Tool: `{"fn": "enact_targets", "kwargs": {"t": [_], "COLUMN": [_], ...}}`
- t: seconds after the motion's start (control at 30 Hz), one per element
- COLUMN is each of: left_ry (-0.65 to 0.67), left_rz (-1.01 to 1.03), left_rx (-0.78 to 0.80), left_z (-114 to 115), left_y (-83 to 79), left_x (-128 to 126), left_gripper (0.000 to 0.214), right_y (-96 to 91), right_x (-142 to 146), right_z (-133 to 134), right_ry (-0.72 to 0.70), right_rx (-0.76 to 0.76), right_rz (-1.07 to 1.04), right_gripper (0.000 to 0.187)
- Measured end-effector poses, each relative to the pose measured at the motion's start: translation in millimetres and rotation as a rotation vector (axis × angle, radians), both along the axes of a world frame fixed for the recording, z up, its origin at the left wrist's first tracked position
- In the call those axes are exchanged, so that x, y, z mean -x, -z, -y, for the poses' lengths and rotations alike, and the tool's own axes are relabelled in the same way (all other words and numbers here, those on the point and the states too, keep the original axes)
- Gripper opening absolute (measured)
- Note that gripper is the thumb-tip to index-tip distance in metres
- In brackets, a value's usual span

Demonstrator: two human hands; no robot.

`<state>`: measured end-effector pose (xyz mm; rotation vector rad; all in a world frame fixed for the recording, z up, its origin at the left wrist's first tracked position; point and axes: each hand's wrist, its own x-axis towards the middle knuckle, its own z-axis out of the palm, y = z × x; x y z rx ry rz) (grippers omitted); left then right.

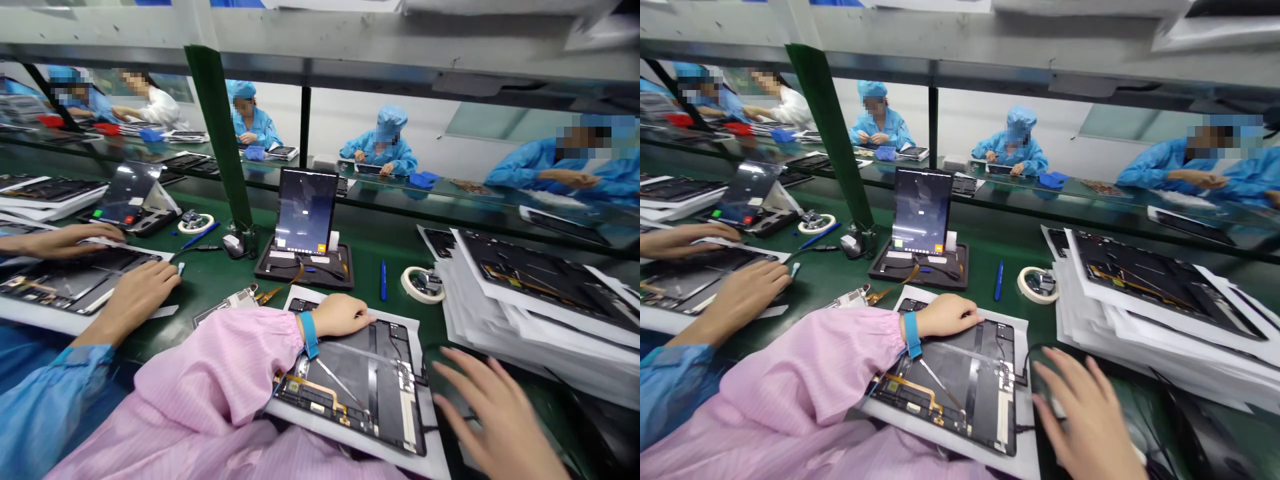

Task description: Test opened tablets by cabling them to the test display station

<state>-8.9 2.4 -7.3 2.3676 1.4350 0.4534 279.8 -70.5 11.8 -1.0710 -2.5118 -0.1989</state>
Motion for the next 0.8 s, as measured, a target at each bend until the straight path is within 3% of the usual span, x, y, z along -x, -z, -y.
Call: {"fn": "enact_targets", "kwargs": {"t": [0.1, 0.2, 0.27, 0.33, 0.4, 0.47, 0.5, 0.57, 0.7, 0.8], "left_ry": [0.0, 0.005, 0.0, 0.011, 0.016, -0.039, -0.108, -0.307, -0.809, -0.858], "left_rz": [-0.002, 0.002, 0.032, 0.096, 0.16, 0.198, 0.205, 0.208, 0.207, 0.242], "left_rx": [0.006, 0.013, 0.02, -0.022, -0.127, -0.235, -0.273, -0.332, -0.337, -0.149], "left_z": [0, 2, 4, 7, 8, 5, 1, -10, -33, -42], "left_y": [0.0, 1.4, 1.3, -3.2, -14.4, -30.5, -38.7, -51.7, -52.7, -38.2], "left_x": [1, 1, 0, -1, 1, 12, 23, 55, 140, 185], "left_gripper": [0.044, 0.043, 0.04, 0.031, 0.022, 0.02, 0.022, 0.027, 0.024, 0.025], "right_y": [1.6, -8.7, -22.0, -36.9, -47.2, -47.7, -43.9, -31.1, -12.5, -25.0], "right_x": [27, 27, 19, 17, 31, 59, 76, 107, 133, 124], "right_z": [-8, -18, -27, -40, -62, -91, -107, -135, -166, -158], "right_ry": [-0.095, -0.134, -0.103, -0.067, -0.008, 0.136, 0.26, 0.365, 0.317, 0.25], "right_rx": [0.11, 0.305, 0.395, 0.443, 0.448, 0.422, 0.422, 0.402, 0.443, 0.509], "right_rz": [0.121, 0.151, 0.156, 0.126, 0.048, -0.034, -0.047, -0.073, -0.165, -0.276], "right_gripper": [0.018, 0.013, 0.01, 0.03, 0.043, 0.033, 0.026, 0.03, 0.036, 0.034]}}
